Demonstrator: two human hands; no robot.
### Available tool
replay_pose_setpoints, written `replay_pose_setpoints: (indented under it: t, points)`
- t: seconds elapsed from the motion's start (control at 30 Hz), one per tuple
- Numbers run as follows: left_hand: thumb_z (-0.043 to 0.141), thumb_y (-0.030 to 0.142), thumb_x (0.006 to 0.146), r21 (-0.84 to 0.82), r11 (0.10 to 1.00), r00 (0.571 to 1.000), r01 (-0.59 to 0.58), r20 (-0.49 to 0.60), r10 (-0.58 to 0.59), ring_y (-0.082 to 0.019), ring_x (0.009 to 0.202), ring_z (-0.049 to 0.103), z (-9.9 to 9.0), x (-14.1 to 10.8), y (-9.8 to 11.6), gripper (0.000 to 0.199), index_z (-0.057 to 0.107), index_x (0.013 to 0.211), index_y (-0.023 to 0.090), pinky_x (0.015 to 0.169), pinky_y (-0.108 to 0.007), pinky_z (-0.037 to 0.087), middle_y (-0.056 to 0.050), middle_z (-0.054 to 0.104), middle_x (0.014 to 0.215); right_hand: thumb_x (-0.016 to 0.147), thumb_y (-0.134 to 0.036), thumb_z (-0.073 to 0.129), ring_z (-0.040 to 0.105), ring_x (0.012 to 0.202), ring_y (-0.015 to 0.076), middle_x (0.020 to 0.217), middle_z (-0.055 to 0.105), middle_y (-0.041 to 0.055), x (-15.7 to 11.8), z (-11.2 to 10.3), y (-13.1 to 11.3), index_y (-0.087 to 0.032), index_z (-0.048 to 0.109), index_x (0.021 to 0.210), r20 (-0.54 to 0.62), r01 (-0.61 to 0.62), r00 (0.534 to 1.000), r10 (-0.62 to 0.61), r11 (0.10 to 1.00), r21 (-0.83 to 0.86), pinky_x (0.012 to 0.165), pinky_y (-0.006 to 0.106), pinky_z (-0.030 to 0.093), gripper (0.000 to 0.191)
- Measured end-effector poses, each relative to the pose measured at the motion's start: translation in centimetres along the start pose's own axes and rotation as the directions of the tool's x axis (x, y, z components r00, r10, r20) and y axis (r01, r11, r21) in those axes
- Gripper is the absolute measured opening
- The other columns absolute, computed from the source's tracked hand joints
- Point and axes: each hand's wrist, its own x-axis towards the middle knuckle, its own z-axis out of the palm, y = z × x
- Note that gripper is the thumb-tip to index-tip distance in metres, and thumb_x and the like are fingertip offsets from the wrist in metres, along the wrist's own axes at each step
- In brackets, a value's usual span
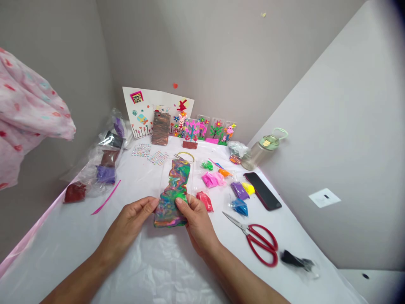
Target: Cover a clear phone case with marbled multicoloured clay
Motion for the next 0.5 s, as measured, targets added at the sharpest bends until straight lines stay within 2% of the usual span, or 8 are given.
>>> replay_pose_setpoints:
  t: [0.13, 0.23, 0.4, 0.5]
  points:
    - [0.067, 0.049, 0.086, 0.028, 1.0, 0.999, 0.006, 0.039, -0.007, -0.02, 0.087, 0.062, 0.08, -0.06, 0.22, 0.026, 0.069, 0.087, 0.023, 0.081, -0.026, 0.045, 0.003, 0.071, 0.086, 0.077, -0.045, 0.078, 0.064, 0.072, 0.0177, 0.08, 0.072, 0.0022, 0.01, 0.02, -0.05, -0.019, 0.075, 0.091, -0.006, 0.013, 1.0, -0.013, 1.0, -0.007, 0.074, 0.03, 0.05, 0.029]
    - [0.066, 0.05, 0.087, 0.098, 0.995, 1.0, -0.017, 0.019, 0.016, -0.021, 0.085, 0.062, -0.05, 0.1, 0.18, 0.027, 0.069, 0.084, 0.023, 0.08, -0.027, 0.044, 0.002, 0.071, 0.085, 0.076, -0.046, 0.078, 0.064, 0.071, 0.018, 0.079, 0.072, 0.0023, 0.05, -0.03, -0.03, -0.019, 0.075, 0.088, -0.004, 0.012, 1.0, -0.012, 1.0, -0.024, 0.074, 0.03, 0.05, 0.03]
    - [0.059, 0.051, 0.091, 0.02, 1.0, 0.998, -0.007, 0.06, 0.006, -0.023, 0.099, 0.063, -0.28, 0.32, 0.03, 0.031, 0.071, 0.099, 0.024, 0.092, -0.029, 0.043, 0.0, 0.074, 0.099, 0.075, -0.047, 0.079, 0.064, 0.073, 0.0191, 0.081, 0.072, 0.0028, 0.15, -0.15, -0.21, -0.019, 0.074, 0.088, -0.043, 0.024, 0.999, -0.026, 0.999, -0.031, 0.076, 0.032, 0.05, 0.031]
    - [0.061, 0.051, 0.09, 0.044, 0.999, 0.999, -0.009, 0.041, 0.007, -0.022, 0.093, 0.063, -0.34, 0.26, -0.05, 0.031, 0.072, 0.1, 0.024, 0.087, -0.028, 0.044, 0.001, 0.073, 0.094, 0.076, -0.046, 0.079, 0.064, 0.074, 0.0188, 0.082, 0.072, 0.0028, 0.1, -0.08, -0.26, -0.019, 0.075, 0.09, -0.04, 0.026, 0.999, -0.026, 0.999, -0.019, 0.077, 0.032, 0.05, 0.03]
